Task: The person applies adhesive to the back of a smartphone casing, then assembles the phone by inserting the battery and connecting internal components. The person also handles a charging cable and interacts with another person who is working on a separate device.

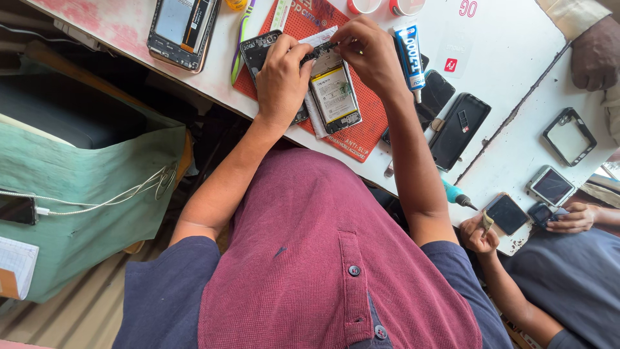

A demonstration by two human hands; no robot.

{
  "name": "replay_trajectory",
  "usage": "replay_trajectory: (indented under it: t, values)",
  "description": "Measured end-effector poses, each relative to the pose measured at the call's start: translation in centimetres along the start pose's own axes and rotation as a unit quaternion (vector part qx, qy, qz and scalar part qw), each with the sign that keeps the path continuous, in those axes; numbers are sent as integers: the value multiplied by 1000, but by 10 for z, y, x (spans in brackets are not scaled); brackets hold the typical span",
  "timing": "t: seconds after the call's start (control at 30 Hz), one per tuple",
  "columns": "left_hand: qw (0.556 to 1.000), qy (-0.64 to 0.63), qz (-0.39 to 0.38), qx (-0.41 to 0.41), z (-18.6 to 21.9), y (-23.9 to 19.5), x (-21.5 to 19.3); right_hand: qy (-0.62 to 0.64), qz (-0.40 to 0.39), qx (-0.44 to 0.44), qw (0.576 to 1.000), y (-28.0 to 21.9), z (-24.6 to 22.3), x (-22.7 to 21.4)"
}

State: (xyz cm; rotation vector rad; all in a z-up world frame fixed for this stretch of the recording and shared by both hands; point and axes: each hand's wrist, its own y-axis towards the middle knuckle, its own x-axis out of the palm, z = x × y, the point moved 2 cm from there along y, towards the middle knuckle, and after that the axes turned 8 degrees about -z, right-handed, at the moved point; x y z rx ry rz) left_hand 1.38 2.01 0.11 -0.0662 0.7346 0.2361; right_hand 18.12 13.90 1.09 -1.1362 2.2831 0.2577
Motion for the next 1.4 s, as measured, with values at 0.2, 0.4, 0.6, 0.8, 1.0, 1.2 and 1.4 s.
replay_trajectory:
  t: [0.2, 0.4, 0.6, 0.8, 1.0, 1.2, 1.4]
  values:
    - [1000, -3, 1, 6, 2, -2, -1, 131, 22, 95, 987, -4, 8, 5]
    - [999, 15, 12, 39, 5, -3, -4, 85, 27, 64, 994, -4, 6, 5]
    - [987, 100, -6, 127, 7, -4, -3, 29, 28, 37, 999, -5, -7, 5]
    - [968, 158, -5, 195, 8, -3, 7, -3, 29, 1, 1000, -5, -13, 3]
    - [950, 230, -75, 199, 16, -9, 9, -55, 97, 30, 993, -20, -26, 7]
    - [928, 310, -36, 206, 29, -14, 10, -6, 157, 38, 987, -66, -48, 24]
    - [943, 265, -94, 180, 35, -14, 18, 58, 252, 103, 961, -133, -60, 42]
